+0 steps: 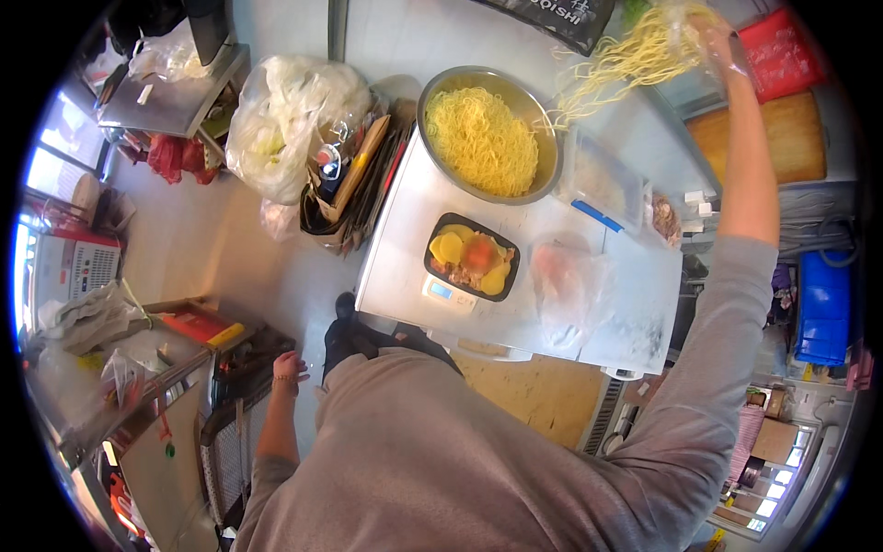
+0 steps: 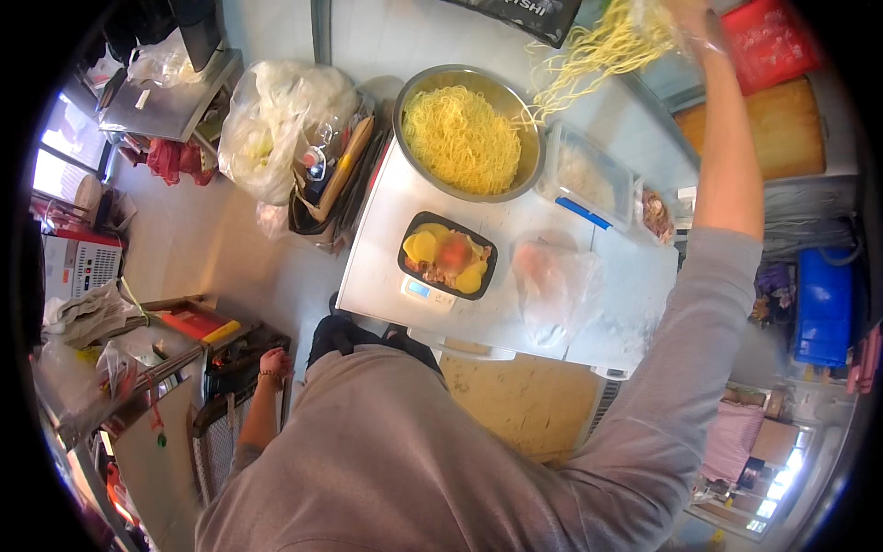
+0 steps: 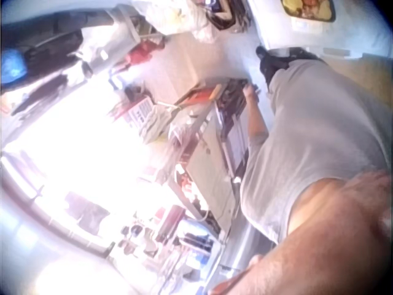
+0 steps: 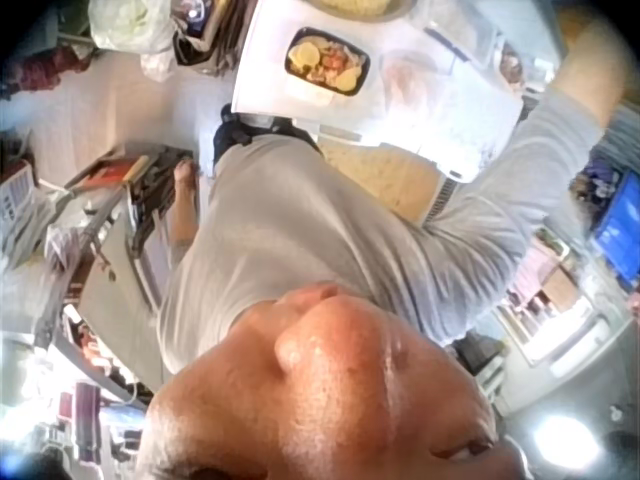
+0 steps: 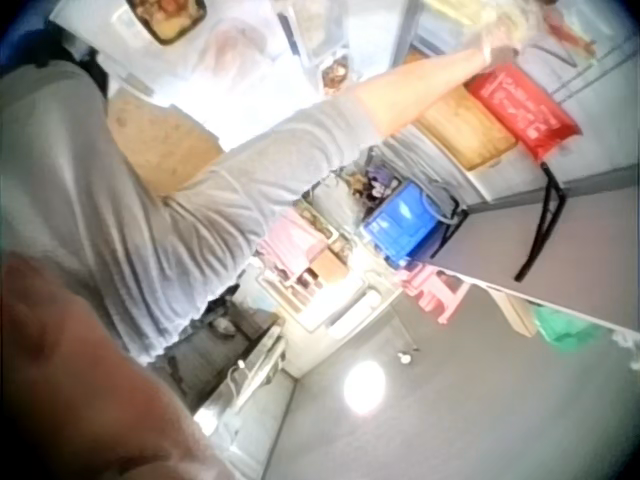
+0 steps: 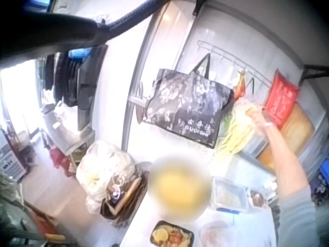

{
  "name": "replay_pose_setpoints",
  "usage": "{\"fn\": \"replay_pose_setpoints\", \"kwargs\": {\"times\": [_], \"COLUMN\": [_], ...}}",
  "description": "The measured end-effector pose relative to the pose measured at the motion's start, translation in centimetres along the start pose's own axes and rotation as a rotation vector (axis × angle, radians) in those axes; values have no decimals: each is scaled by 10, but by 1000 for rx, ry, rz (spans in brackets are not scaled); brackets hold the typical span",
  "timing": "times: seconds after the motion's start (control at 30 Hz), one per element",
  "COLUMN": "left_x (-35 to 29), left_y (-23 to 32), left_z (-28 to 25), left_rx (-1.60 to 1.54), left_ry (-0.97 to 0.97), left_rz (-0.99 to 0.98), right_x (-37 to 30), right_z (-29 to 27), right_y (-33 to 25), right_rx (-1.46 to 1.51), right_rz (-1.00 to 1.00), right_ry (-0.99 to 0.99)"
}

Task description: The person opens a plastic bag of food, places it in a container, and then assembles a meal by adding various ingredients from a refrigerated display case into a black tray. They then add noodles from a large bowl to the tray.

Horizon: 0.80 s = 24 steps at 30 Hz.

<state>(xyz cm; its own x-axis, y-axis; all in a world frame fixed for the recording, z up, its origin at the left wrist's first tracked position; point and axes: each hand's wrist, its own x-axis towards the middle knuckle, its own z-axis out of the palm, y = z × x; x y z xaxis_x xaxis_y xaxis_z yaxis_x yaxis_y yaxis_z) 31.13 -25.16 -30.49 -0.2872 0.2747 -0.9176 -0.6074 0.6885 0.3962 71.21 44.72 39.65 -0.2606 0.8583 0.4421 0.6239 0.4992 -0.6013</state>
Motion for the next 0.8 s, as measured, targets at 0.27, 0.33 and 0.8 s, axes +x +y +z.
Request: {"fn": "replay_pose_setpoints", "kwargs": {"times": [0.27, 0.33, 0.8], "left_x": [16, 18, 16], "left_y": [6, 2, 13], "left_z": [1, -2, 7], "left_rx": [4, 16, 114], "left_ry": [-42, -39, -27], "left_rz": [39, 40, 17], "right_x": [-16, -32, -54], "right_z": [8, 9, 0], "right_y": [-8, -28, -44], "right_rx": [-240, -321, -771], "right_rz": [-125, -140, -359], "right_ry": [82, 50, 88]}}
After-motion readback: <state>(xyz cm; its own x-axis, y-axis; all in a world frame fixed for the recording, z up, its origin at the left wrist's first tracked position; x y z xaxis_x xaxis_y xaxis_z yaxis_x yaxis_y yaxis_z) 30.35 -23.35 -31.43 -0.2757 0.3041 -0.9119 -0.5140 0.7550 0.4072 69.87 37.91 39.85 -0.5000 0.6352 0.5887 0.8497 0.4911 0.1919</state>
